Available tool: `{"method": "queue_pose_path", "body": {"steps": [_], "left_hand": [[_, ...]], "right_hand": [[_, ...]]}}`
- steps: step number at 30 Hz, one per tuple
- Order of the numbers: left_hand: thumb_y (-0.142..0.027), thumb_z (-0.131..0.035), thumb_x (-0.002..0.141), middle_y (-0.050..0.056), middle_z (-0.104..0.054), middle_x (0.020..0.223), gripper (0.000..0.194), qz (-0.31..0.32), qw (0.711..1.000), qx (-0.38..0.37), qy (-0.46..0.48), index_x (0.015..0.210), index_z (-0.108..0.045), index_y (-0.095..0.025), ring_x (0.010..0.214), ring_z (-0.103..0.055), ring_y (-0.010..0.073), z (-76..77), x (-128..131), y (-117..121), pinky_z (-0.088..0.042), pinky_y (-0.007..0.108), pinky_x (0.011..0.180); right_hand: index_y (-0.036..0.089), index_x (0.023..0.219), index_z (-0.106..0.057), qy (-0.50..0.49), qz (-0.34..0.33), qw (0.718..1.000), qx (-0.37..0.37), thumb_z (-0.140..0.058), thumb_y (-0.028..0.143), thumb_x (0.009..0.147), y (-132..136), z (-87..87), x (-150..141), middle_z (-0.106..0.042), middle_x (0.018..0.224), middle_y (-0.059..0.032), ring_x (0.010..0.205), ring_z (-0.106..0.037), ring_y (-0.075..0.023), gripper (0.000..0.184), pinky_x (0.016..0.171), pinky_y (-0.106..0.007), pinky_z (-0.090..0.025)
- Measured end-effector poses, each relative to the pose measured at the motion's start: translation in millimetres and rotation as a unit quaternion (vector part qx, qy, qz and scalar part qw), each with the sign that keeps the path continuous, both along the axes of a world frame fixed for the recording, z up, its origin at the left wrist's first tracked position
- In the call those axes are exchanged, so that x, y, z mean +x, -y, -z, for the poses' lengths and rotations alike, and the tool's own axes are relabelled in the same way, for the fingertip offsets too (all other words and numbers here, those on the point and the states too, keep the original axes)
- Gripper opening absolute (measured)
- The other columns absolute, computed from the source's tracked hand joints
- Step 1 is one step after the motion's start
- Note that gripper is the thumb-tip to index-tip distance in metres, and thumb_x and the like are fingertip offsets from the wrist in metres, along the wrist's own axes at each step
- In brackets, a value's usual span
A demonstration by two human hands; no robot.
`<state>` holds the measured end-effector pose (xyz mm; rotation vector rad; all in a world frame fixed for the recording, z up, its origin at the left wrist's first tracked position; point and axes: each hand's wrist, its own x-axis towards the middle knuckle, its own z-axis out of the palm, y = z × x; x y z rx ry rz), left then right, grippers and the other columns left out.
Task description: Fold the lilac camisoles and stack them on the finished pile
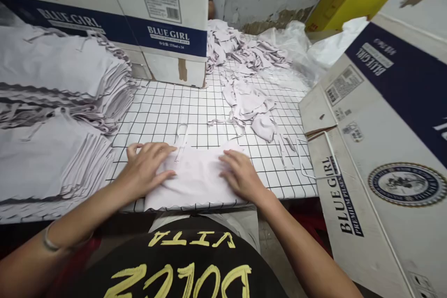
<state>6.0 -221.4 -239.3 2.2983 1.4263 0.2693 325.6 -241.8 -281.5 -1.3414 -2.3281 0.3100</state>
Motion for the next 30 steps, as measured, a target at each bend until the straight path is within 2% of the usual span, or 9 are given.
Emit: {"method": "queue_pose_path", "body": {"steps": [3, 6, 11, 16, 18, 22, 24, 27, 30], "left_hand": [[-0.046, -0.054, 0.090, 0.005, -0.037, 0.153, 0.057, 0.190, 0.973, -0.019, 0.127, 0.144, -0.040, -0.035, 0.143, -0.025, 0.0289, 0.2, 49, 19, 0.005, 0.049, 0.116], [-0.048, -0.062, 0.084, -0.001, -0.032, 0.155, 0.062, 0.311, 0.919, -0.093, 0.223, 0.142, -0.042, -0.039, 0.146, -0.020, 0.0283, 9.5, 101, 23, 0.008, 0.047, 0.117], [-0.042, -0.071, 0.077, 0.002, -0.038, 0.150, 0.062, 0.327, 0.888, -0.172, 0.273, 0.136, -0.052, -0.037, 0.145, -0.024, 0.0283, 32.3, 141, 13, 0.011, 0.042, 0.119], [-0.053, -0.061, 0.082, 0.008, -0.048, 0.145, 0.048, 0.275, 0.867, -0.319, 0.267, 0.123, -0.064, -0.028, 0.143, -0.027, 0.0328, 17.5, 147, 3, 0.004, 0.053, 0.119], [-0.058, -0.052, 0.087, 0.013, -0.059, 0.134, 0.048, 0.162, 0.810, -0.439, 0.353, 0.113, -0.067, -0.022, 0.132, -0.045, 0.0325, 7.0, 156, -7, -0.016, 0.055, 0.117], [-0.062, -0.039, 0.091, 0.023, -0.058, 0.128, 0.061, -0.082, 0.567, -0.621, 0.536, 0.114, -0.059, -0.009, 0.117, -0.059, 0.0292, -5.1, 176, -37, -0.046, 0.046, 0.101], [-0.055, -0.038, 0.095, 0.025, -0.059, 0.124, 0.054, -0.134, 0.490, -0.645, 0.571, 0.111, -0.057, -0.007, 0.114, -0.061, 0.0270, -4.5, 180, -48, -0.049, 0.041, 0.098], [-0.030, -0.041, 0.098, 0.020, -0.067, 0.108, 0.030, -0.146, 0.450, -0.656, 0.588, 0.105, -0.058, -0.007, 0.103, -0.067, 0.0223, 0.7, 180, -51, -0.052, 0.038, 0.096], [-0.013, -0.044, 0.095, 0.014, -0.070, 0.098, 0.018, -0.114, 0.432, -0.668, 0.595, 0.100, -0.060, -0.008, 0.095, -0.069, 0.0195, 1.8, 177, -43, -0.053, 0.037, 0.095]], "right_hand": [[0.023, 0.113, -0.065, -0.043, 0.149, 0.986, 0.057, -0.050, 0.022, 0.091, -47, -9.8, 32, -0.063, 0.107, -0.0117, 0.104, -0.055, -0.0271, 0.028, 0.092, -0.047, -0.044], [0.024, 0.104, -0.071, 0.052, 0.081, 0.995, 0.027, -0.057, 0.016, 0.083, -96, -18.1, 54, -0.059, 0.121, -0.0109, 0.111, -0.049, -0.0299, 0.027, 0.095, -0.050, -0.036], [0.022, 0.075, -0.073, 0.150, -0.070, 0.986, -0.033, -0.065, 0.025, 0.078, -148, -48.8, 46, -0.063, 0.120, -0.0065, 0.111, -0.044, -0.0305, 0.009, 0.096, -0.050, -0.029], [0.022, 0.066, -0.068, 0.200, -0.065, 0.978, -0.006, -0.067, 0.022, 0.072, -173, -94.2, 35, -0.063, 0.067, -0.0066, 0.082, -0.049, -0.0243, 0.007, 0.090, -0.046, -0.031], [0.022, 0.060, -0.067, 0.213, -0.038, 0.976, 0.025, -0.070, 0.024, 0.071, -167, -104.6, 33, -0.056, 0.055, -0.0053, 0.077, -0.048, -0.0233, 0.012, 0.089, -0.047, -0.029], [0.021, 0.054, -0.064, 0.136, 0.030, 0.989, 0.052, -0.080, 0.030, 0.066, -105, -116.7, 28, -0.055, 0.059, -0.0078, 0.088, -0.048, -0.0293, 0.022, 0.093, -0.052, -0.024], [0.022, 0.055, -0.064, 0.064, 0.017, 0.998, -0.011, -0.083, 0.037, 0.063, -58, -124.2, 28, -0.054, 0.060, -0.0075, 0.087, -0.050, -0.0294, 0.025, 0.091, -0.050, -0.028], [0.026, 0.071, -0.068, -0.039, -0.047, 0.982, -0.177, -0.076, 0.049, 0.070, -2, -131.3, 32, -0.058, 0.065, -0.0048, 0.073, -0.052, -0.0225, 0.025, 0.077, -0.040, -0.040], [0.023, 0.079, -0.062, -0.217, 0.102, 0.949, -0.207, -0.070, 0.051, 0.077, 13, -114.5, 36, -0.060, 0.074, -0.0038, 0.070, -0.052, -0.0183, 0.030, 0.065, -0.033, -0.042]]}}
